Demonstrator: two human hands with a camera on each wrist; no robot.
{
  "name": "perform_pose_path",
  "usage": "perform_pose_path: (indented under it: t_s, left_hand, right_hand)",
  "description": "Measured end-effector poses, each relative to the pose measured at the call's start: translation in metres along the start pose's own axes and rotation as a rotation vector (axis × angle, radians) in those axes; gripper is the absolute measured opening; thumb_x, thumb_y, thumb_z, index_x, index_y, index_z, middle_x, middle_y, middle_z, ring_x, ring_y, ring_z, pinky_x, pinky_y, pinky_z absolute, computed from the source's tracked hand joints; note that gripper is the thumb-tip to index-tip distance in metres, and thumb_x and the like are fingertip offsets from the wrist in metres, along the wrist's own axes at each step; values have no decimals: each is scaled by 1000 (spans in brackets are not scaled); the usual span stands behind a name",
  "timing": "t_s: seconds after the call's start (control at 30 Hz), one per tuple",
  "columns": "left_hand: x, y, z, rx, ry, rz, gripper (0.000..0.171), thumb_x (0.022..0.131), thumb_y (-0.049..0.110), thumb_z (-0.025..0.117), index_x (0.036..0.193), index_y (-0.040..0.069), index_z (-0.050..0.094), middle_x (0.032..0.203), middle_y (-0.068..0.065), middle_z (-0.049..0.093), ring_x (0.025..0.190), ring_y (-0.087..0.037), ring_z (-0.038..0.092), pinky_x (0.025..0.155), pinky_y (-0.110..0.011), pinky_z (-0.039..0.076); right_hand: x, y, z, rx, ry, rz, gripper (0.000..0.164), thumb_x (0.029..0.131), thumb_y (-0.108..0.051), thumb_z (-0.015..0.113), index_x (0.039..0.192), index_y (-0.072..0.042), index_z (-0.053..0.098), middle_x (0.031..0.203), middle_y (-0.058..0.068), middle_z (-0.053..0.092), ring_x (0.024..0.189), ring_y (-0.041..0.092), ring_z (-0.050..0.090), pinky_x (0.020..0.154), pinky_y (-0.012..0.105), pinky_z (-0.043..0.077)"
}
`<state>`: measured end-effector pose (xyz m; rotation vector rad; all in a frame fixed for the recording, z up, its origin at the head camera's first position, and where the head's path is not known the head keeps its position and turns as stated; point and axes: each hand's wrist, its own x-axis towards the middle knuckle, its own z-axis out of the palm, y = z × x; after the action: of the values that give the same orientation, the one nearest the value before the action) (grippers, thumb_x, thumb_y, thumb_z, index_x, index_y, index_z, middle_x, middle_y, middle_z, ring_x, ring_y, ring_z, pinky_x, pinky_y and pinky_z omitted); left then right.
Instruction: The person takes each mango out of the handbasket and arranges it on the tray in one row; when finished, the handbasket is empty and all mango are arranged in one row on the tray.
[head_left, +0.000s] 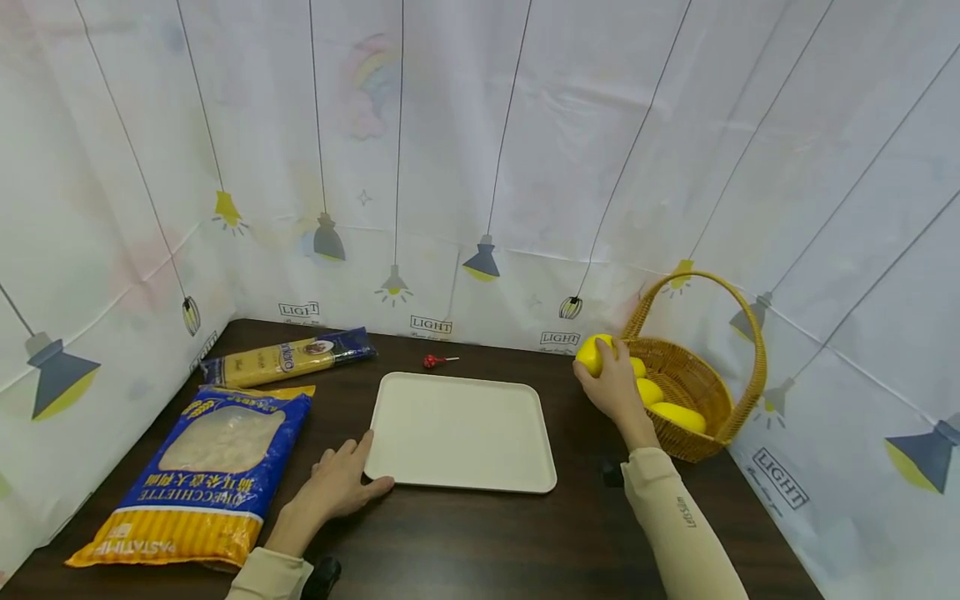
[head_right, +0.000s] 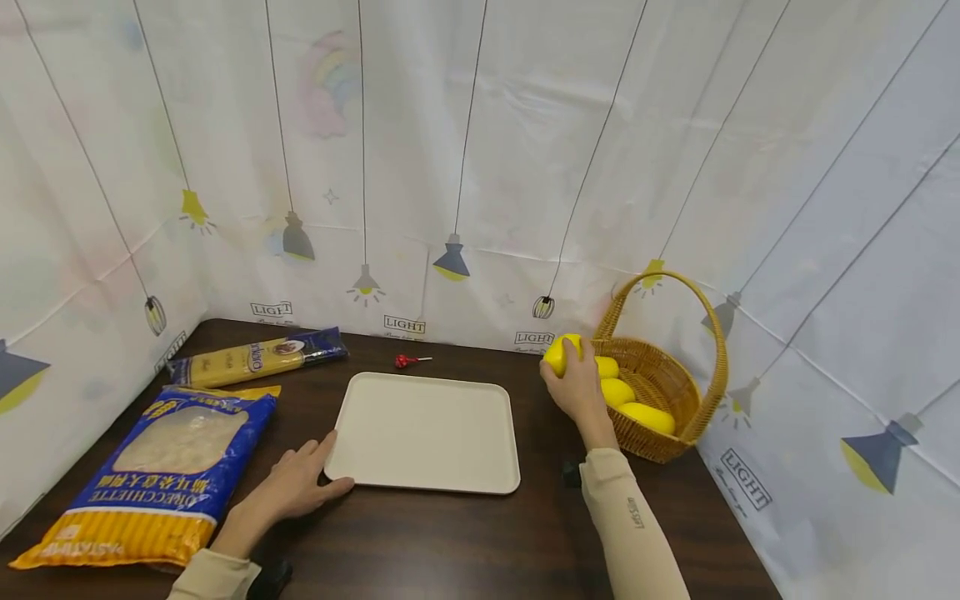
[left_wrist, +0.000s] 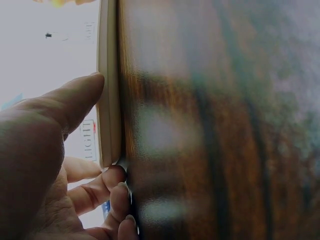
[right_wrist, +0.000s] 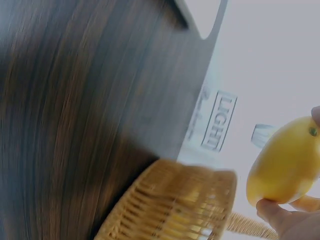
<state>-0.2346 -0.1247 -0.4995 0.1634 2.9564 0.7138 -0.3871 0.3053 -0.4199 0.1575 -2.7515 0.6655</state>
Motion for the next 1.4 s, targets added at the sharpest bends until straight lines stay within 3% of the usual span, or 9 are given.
perform_pose_path:
  t_s: [0.3,0.9,1.4]
  left_hand:
    - [1,0,0,-5,-9,-3,92,88,55,70,155,2,35,143,-27,51,121,-53,51,99,-74,37]
    - [-1,1,-1,-15,-15,-2,92,89,55,69,155,2,34,142,-26,52,121,-51,51,100,-74,37]
    - [-1,1,-2,-4,-7,2,91,89,55,69,155,2,35,140,-26,53,118,-51,53,99,-74,38]
  right_hand:
    - [-9,-39,18,32,-12,-97,68,97,-39,62,152,-5,39,160,27,24,132,52,46,97,60,51]
    - [-30,-134,84,113,-85,-267,63,95,-37,65,147,-8,48,156,24,35,120,42,58,90,46,58]
    - [-38,-184,121,129,-229,-346,62,95,-38,63,148,-10,47,158,22,33,124,35,56,96,40,56]
